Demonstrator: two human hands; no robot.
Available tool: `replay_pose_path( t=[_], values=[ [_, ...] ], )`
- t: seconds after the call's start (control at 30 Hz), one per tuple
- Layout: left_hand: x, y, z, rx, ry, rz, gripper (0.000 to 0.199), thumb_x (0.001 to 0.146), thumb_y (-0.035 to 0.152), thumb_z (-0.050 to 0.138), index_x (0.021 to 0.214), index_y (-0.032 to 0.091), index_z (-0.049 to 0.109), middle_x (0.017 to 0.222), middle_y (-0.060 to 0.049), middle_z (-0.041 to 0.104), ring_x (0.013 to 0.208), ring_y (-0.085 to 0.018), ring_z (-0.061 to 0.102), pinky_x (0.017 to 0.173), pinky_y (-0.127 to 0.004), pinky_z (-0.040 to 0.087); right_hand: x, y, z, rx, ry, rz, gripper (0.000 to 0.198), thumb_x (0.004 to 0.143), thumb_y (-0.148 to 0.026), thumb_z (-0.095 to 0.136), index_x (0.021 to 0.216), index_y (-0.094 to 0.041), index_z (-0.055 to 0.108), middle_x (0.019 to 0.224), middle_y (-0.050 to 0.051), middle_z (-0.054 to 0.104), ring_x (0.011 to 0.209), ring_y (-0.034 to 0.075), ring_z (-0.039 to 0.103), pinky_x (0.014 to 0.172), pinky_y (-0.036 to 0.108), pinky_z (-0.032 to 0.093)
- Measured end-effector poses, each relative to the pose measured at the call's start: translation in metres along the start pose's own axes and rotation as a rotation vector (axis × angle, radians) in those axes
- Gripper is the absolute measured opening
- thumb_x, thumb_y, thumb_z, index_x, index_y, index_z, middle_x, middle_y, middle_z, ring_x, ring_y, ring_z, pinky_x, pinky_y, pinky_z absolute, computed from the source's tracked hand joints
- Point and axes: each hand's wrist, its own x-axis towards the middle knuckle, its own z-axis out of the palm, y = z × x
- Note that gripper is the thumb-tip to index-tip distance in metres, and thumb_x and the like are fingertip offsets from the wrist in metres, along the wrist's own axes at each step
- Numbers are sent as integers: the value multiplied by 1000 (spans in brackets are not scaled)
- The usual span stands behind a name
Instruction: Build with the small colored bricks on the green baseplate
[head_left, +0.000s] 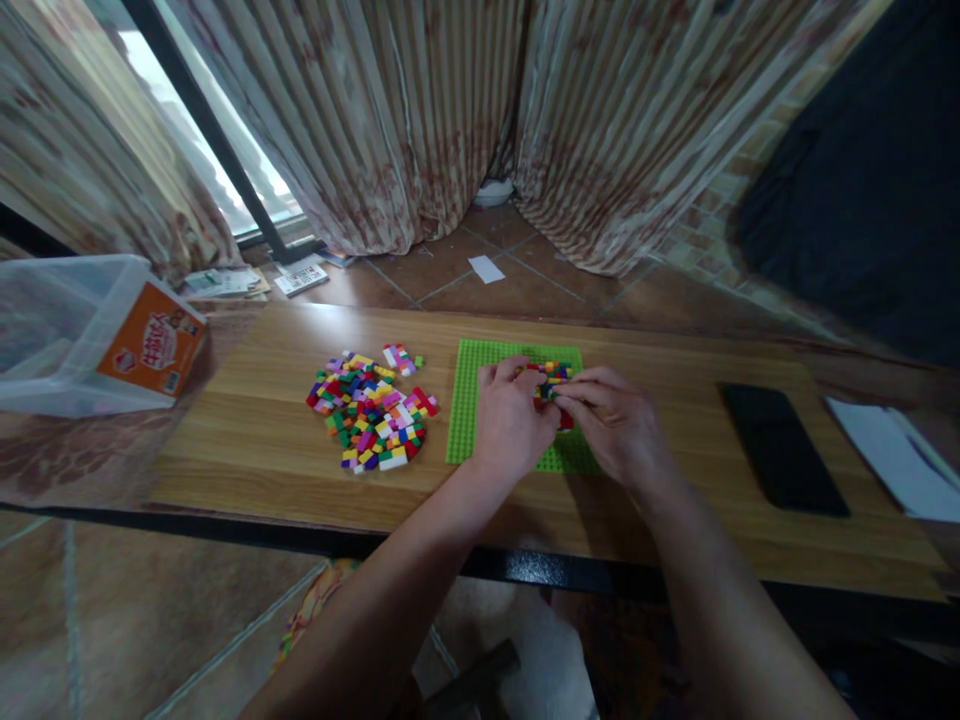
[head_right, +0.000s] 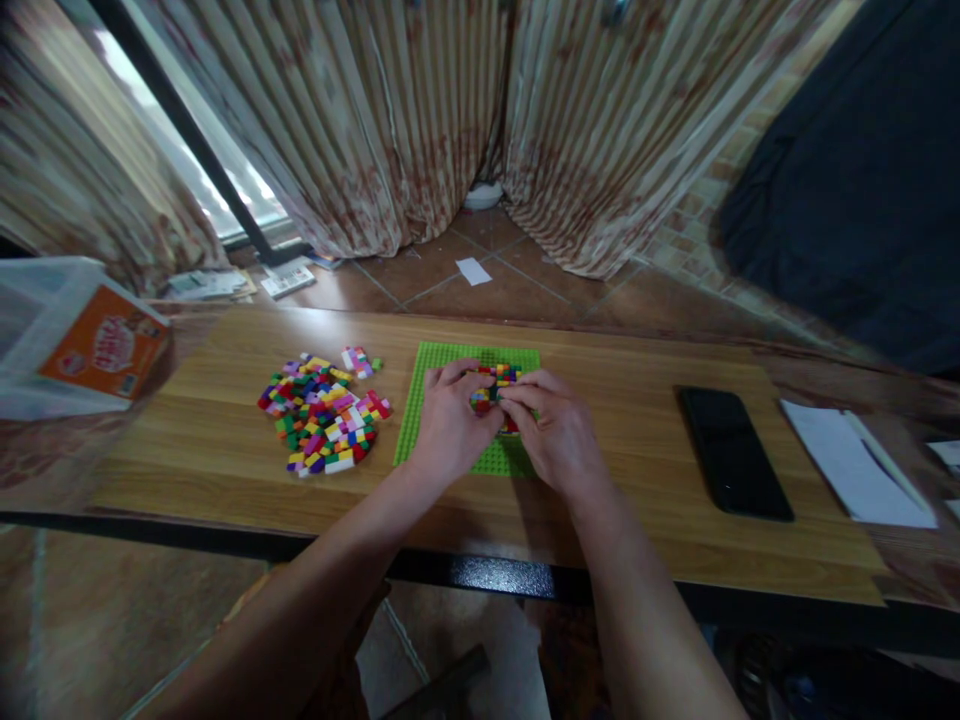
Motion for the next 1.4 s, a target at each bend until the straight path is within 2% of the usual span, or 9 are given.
replay_pose_path(
  t=[0.17, 0.4, 0.73, 1.07, 1.23, 1.4],
  values=[
    [0, 0, 1, 1, -6, -2, 22, 79, 22, 72, 100, 20, 74, 122, -8, 66, 113, -27, 54, 101, -44, 47, 0, 2, 1, -36, 8, -43, 17, 91, -28, 62, 85, -28, 78, 90, 4, 70, 88, 22, 66, 83, 40, 55],
    [0, -1, 0, 17, -11, 1, 22, 79, 23, 72, 101, 21, 75, 124, -7, 65, 111, -27, 54, 100, -43, 46, -9, 6, 7, -90, 105, -87, 18, 94, -35, 61, 90, -30, 78, 95, 6, 72, 93, 26, 67, 88, 47, 55],
    [0, -1, -2, 16, -16, 4, 25, 78, 21, 73, 102, 19, 75, 124, -8, 66, 111, -26, 54, 100, -42, 46, -16, 7, 15, -135, 199, -123, 19, 96, -33, 60, 93, -29, 78, 96, 6, 74, 90, 24, 68, 86, 44, 55],
    [-1, 0, -3, 17, -13, -1, 24, 78, 21, 71, 102, 21, 75, 123, -7, 66, 111, -27, 55, 101, -44, 46, -18, 7, 17, -156, 212, -124, 19, 96, -33, 58, 94, -31, 77, 97, 6, 73, 89, 24, 67, 86, 44, 55],
    [-1, 0, -2, 5, -4, -8, 25, 77, 21, 72, 102, 22, 75, 123, -6, 66, 111, -26, 56, 100, -43, 47, -18, -1, 17, -113, 242, -53, 17, 94, -33, 60, 95, -30, 77, 94, 6, 71, 90, 24, 67, 87, 45, 56],
    [0, 0, -3, 3, 5, -5, 23, 77, 21, 72, 100, 21, 75, 121, -6, 68, 111, -27, 55, 99, -42, 47, -12, -7, 2, -47, 431, 63, 13, 91, -32, 65, 92, -27, 77, 91, 5, 70, 86, 23, 67, 78, 40, 57]
  ],
)
